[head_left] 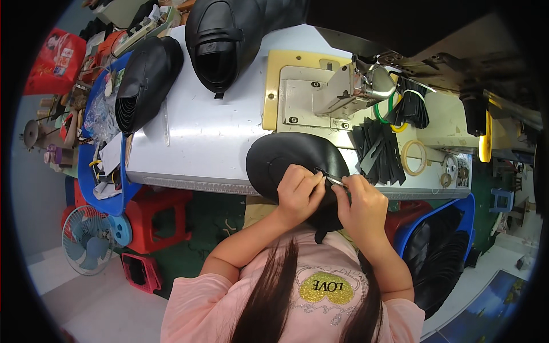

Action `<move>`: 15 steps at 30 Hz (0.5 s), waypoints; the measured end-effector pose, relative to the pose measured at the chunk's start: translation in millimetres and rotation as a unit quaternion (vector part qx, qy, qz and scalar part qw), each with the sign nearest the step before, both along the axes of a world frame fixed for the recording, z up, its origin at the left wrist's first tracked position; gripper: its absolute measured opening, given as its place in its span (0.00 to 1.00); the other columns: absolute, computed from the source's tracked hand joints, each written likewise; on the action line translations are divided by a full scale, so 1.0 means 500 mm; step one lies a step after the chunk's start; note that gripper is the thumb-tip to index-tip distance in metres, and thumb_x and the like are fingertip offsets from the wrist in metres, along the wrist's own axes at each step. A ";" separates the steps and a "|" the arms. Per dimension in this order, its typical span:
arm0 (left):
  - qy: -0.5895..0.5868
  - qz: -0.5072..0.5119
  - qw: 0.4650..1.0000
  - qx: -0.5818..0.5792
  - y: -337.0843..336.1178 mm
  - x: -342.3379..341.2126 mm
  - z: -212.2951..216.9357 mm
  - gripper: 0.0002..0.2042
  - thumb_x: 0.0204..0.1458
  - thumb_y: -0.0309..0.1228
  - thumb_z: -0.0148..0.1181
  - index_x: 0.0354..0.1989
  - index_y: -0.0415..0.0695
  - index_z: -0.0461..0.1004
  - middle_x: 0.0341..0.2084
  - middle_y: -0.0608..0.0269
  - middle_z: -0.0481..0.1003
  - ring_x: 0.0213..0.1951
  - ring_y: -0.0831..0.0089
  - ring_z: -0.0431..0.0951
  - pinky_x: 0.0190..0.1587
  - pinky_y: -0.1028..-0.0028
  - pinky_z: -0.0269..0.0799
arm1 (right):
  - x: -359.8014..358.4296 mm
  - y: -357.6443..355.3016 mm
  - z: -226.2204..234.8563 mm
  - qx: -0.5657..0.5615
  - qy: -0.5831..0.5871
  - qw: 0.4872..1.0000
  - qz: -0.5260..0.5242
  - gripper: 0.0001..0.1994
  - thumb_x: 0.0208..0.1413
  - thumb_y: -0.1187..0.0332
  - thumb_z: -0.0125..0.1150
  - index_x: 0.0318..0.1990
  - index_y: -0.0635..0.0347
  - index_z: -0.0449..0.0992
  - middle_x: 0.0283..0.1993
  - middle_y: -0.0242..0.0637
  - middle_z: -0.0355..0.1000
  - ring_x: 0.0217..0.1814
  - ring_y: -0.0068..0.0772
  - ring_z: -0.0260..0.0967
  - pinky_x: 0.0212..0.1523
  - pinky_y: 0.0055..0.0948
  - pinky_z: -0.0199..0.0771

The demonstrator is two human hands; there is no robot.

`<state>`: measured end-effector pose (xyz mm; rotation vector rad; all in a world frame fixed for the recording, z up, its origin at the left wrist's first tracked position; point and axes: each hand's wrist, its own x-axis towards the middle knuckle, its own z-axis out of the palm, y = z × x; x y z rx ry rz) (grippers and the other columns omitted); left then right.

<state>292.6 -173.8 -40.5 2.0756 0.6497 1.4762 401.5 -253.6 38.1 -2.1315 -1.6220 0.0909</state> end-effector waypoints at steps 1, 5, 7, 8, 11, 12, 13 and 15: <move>0.005 -0.002 1.000 0.013 0.000 0.000 -0.001 0.09 0.34 0.13 0.61 0.25 0.37 0.72 0.20 0.60 0.67 0.22 0.65 0.69 0.24 0.72 0.65 | -0.003 0.002 0.007 -0.011 -0.011 1.000 0.000 0.10 0.44 0.69 0.63 0.25 0.60 0.66 0.22 0.39 0.68 0.21 0.40 0.68 0.20 0.34 0.67; -0.011 -0.010 0.998 0.055 0.003 -0.001 -0.002 0.11 0.33 0.12 0.61 0.27 0.37 0.72 0.20 0.60 0.67 0.22 0.65 0.69 0.24 0.72 0.66 | -0.007 0.009 0.018 -0.020 -0.029 0.999 0.010 0.11 0.44 0.69 0.63 0.23 0.59 0.64 0.21 0.39 0.67 0.19 0.40 0.68 0.19 0.34 0.66; -0.019 -0.012 0.998 0.056 0.007 -0.002 -0.002 0.11 0.32 0.12 0.61 0.27 0.36 0.72 0.20 0.60 0.67 0.21 0.65 0.69 0.24 0.72 0.66 | -0.005 0.008 0.014 -0.018 -0.020 1.000 0.011 0.11 0.44 0.69 0.63 0.23 0.60 0.65 0.20 0.38 0.67 0.19 0.41 0.68 0.18 0.34 0.66; -0.024 -0.009 0.998 0.049 0.007 -0.003 -0.003 0.11 0.33 0.12 0.61 0.27 0.37 0.71 0.20 0.60 0.67 0.21 0.65 0.69 0.24 0.72 0.66 | -0.002 0.007 0.010 -0.018 -0.016 1.000 0.012 0.10 0.44 0.69 0.63 0.23 0.60 0.65 0.20 0.38 0.67 0.18 0.41 0.68 0.18 0.34 0.66; -0.046 -0.003 0.999 0.006 0.005 -0.003 -0.005 0.09 0.35 0.13 0.60 0.26 0.37 0.71 0.19 0.59 0.67 0.21 0.65 0.69 0.24 0.72 0.66 | -0.002 0.007 0.003 0.006 -0.003 1.000 0.014 0.10 0.44 0.69 0.63 0.24 0.60 0.66 0.19 0.38 0.67 0.18 0.41 0.67 0.18 0.35 0.65; -0.056 -0.002 0.998 -0.025 0.004 -0.004 -0.004 0.09 0.36 0.13 0.60 0.26 0.37 0.70 0.19 0.58 0.67 0.21 0.65 0.69 0.24 0.72 0.66 | -0.002 0.007 -0.001 0.011 0.001 1.000 0.014 0.09 0.44 0.69 0.63 0.25 0.60 0.67 0.19 0.39 0.68 0.18 0.41 0.67 0.18 0.35 0.65; -0.067 0.000 0.996 -0.055 0.003 -0.005 -0.004 0.08 0.36 0.13 0.59 0.25 0.37 0.70 0.19 0.58 0.67 0.21 0.65 0.69 0.24 0.72 0.66 | -0.002 0.008 -0.005 0.015 0.005 1.000 0.014 0.09 0.44 0.69 0.63 0.25 0.60 0.67 0.20 0.39 0.68 0.18 0.41 0.68 0.18 0.35 0.66; -0.062 -0.007 0.995 -0.075 0.005 -0.009 -0.002 0.07 0.38 0.13 0.59 0.25 0.37 0.70 0.19 0.57 0.68 0.21 0.65 0.69 0.24 0.72 0.66 | -0.002 0.008 -0.007 0.021 0.011 1.000 0.016 0.09 0.44 0.69 0.63 0.25 0.60 0.68 0.20 0.39 0.68 0.18 0.41 0.68 0.19 0.34 0.66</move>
